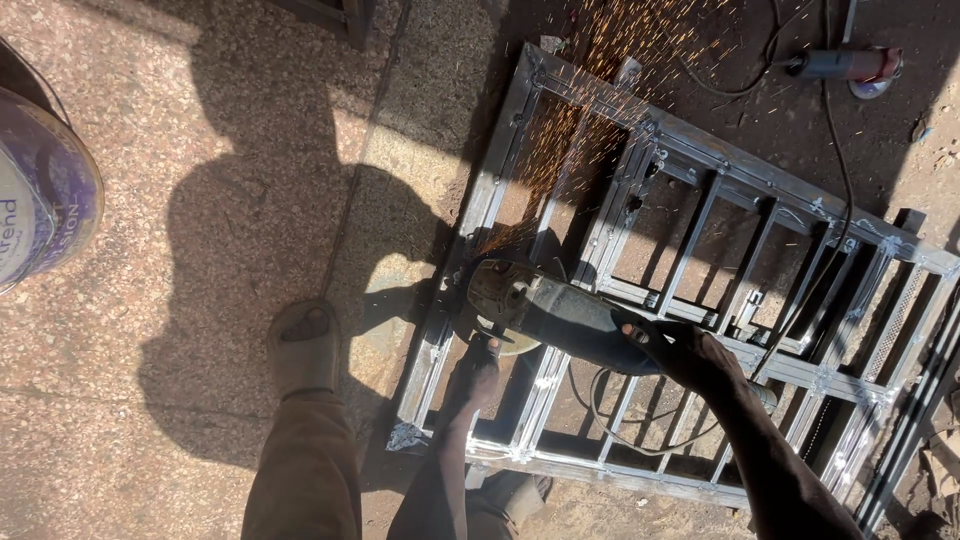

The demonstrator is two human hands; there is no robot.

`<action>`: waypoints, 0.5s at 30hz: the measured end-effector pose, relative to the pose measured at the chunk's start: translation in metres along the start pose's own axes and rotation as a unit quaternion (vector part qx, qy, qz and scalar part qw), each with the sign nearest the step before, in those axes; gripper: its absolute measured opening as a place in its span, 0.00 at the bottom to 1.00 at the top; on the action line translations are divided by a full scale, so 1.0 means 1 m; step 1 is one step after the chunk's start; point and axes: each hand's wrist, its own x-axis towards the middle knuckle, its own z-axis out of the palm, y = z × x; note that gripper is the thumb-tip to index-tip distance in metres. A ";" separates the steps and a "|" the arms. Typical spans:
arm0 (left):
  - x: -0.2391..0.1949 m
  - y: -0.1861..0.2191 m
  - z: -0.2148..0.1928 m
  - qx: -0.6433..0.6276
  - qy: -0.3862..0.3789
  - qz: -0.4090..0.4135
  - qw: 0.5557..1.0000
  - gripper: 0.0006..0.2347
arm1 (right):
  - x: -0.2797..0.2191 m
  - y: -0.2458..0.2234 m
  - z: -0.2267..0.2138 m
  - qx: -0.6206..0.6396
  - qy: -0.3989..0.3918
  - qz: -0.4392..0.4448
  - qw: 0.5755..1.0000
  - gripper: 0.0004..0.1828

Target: The person uses an angle grinder to smooth the welded joints of a metal frame lying on the ground. Sparks fly as the grinder moves along the seams. The person repositions the frame once to access different sections.

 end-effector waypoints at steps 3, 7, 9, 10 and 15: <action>-0.014 -0.007 -0.021 0.043 0.028 0.058 0.997 0.28 | 0.010 0.014 0.026 0.054 -0.043 0.032 0.997 0.41; 0.023 -0.046 -0.036 0.302 0.134 0.121 0.936 0.16 | 0.032 0.046 0.105 0.324 -0.078 0.048 0.942 0.30; 0.019 -0.027 -0.057 0.343 0.103 0.057 0.932 0.21 | -0.024 0.007 0.103 0.412 -0.079 0.064 0.905 0.38; 0.021 -0.031 -0.066 0.347 0.117 0.069 0.928 0.21 | -0.025 0.005 0.113 0.421 -0.069 0.050 0.903 0.38; -0.050 0.036 -0.093 0.271 0.045 -0.050 0.960 0.22 | -0.016 0.026 0.150 0.427 -0.125 0.016 0.896 0.34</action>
